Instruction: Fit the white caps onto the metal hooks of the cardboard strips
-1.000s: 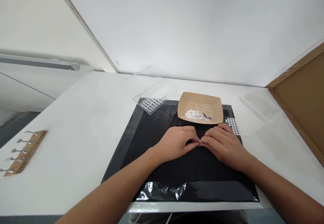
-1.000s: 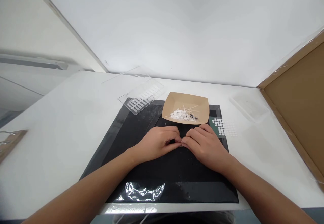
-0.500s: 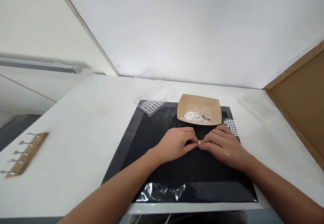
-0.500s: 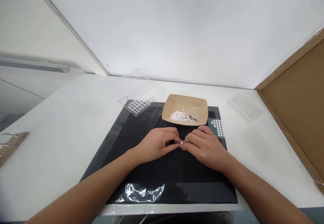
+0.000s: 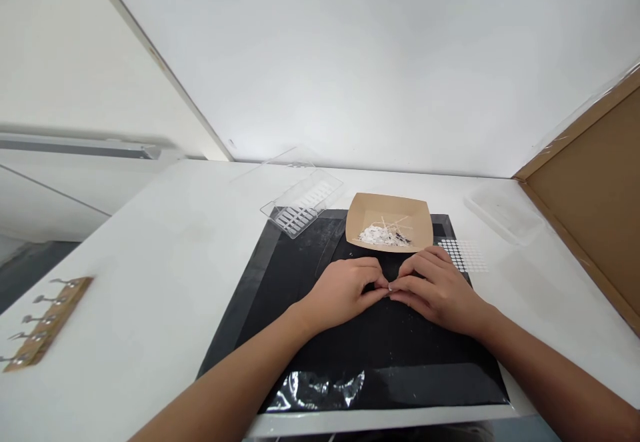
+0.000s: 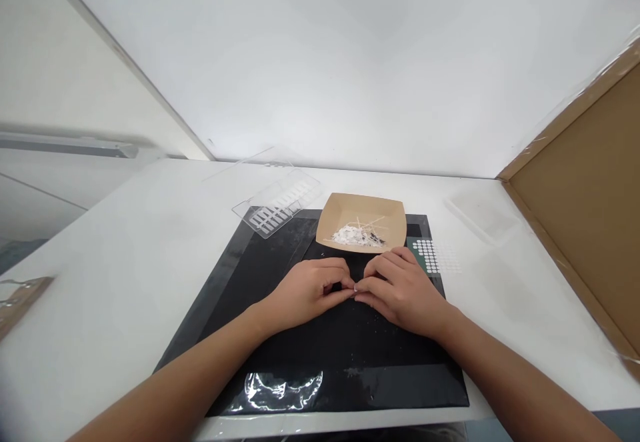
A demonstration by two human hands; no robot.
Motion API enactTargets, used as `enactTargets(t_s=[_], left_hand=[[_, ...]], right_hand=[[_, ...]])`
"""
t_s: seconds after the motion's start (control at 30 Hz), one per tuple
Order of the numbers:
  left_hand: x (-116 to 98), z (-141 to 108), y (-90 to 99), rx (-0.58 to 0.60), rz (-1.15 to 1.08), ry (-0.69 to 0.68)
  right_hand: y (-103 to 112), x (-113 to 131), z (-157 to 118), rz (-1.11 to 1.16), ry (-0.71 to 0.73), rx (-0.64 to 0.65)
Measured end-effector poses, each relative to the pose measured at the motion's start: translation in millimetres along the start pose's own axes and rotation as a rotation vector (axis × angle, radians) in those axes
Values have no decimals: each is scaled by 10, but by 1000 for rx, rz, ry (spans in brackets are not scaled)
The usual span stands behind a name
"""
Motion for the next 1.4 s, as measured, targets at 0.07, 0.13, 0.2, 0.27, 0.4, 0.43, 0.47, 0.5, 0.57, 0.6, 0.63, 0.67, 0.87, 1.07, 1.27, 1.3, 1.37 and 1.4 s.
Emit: enactTargets(t_s=[0.07,0.13,0.2,0.27,0.4,0.43,0.47,0.5,0.57,0.6,0.63,0.67,0.87,1.07,1.27,1.3,1.37,1.4], left_hand=[[3,0,0,-3,8,-5],[7,-6,4,-10,15,-6],[10,-16,13,-16,16,0],[2,-29,24,-15,12,1],[-105,-45,44,12,14,-96],[-138,-47,49,20,18,-131],[-165,-49,55,25,25,-163],[-185,-49,62,26,36,-190],[-205,-49,70,27,59,-228],[-208,-49,70,27,66,-240],[-206,-49,72,25,71,-248],[-204,-50,73,22,75,-253],[-238,-45,49,6,65,-243],[-230,-22,-5,-64,70,-126],[-218,-9,-26,-138,65,-97],[-220,-12,-20,-149,73,-98],[-229,-23,-12,-149,100,-105],[-237,-30,-13,-136,117,-114]], right_hand=[[15,8,5,-3,3,-8],[32,4,6,-4,9,-8],[66,-26,-3,13,8,-19],[121,-93,-23,39,-11,-49],[242,-271,-77,33,-65,-127],[263,-306,-88,24,-74,-142],[281,-334,-96,19,-82,-154],[292,-353,-101,16,-87,-162],[307,-370,-105,12,-91,-172],[312,-369,-105,11,-91,-174],[316,-368,-104,9,-92,-175],[323,-368,-104,6,-95,-178],[421,-458,-137,-22,-152,-264],[415,-596,-177,-9,-226,-299],[400,-603,-175,-37,-260,-294],[412,-616,-179,-49,-270,-298],[439,-673,-195,-82,-295,-296],[445,-715,-204,-104,-305,-279]])
Point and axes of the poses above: each hand's wrist, its own z-axis towards the middle knuckle, its own y-axis out of the back of the hand, x = y × z, the point moved 9 cm from there along z, towards the middle knuckle, and after that the axes turned 11 degrees about -z, right-handed, at the moved point
